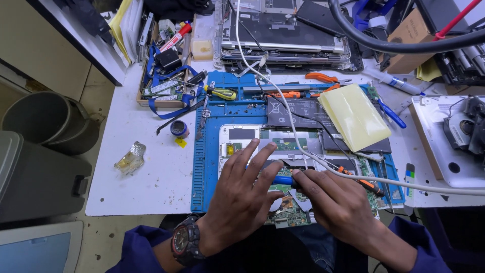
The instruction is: Repairing a laptop motherboard by unscrewing components and soldering electronic parts.
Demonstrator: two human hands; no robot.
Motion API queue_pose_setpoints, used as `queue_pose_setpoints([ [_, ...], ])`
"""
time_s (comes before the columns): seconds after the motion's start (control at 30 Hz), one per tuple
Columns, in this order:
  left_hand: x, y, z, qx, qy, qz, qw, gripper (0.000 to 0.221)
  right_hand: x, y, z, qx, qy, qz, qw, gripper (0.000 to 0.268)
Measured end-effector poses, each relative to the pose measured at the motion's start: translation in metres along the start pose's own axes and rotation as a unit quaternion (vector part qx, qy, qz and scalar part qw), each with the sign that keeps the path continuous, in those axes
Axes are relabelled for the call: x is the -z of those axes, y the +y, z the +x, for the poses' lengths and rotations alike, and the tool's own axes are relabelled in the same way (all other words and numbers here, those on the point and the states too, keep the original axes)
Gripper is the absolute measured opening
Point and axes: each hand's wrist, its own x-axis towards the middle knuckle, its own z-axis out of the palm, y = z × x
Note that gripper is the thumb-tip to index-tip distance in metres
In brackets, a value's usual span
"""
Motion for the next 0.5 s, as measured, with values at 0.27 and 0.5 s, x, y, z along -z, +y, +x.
queue_pose_setpoints([
  [0.27,-0.0013,-0.0027,0.0037,-0.028,0.038,0.046,0.998,0.015,-0.0025,0.0025,-0.0036,-0.004,0.000,-0.024,1.000,0.028],
  [0.5,0.0029,-0.0010,0.0027,-0.011,0.031,0.058,0.998,0.048,-0.0013,0.0052,-0.0082,-0.012,-0.008,-0.031,0.999,0.030],
])
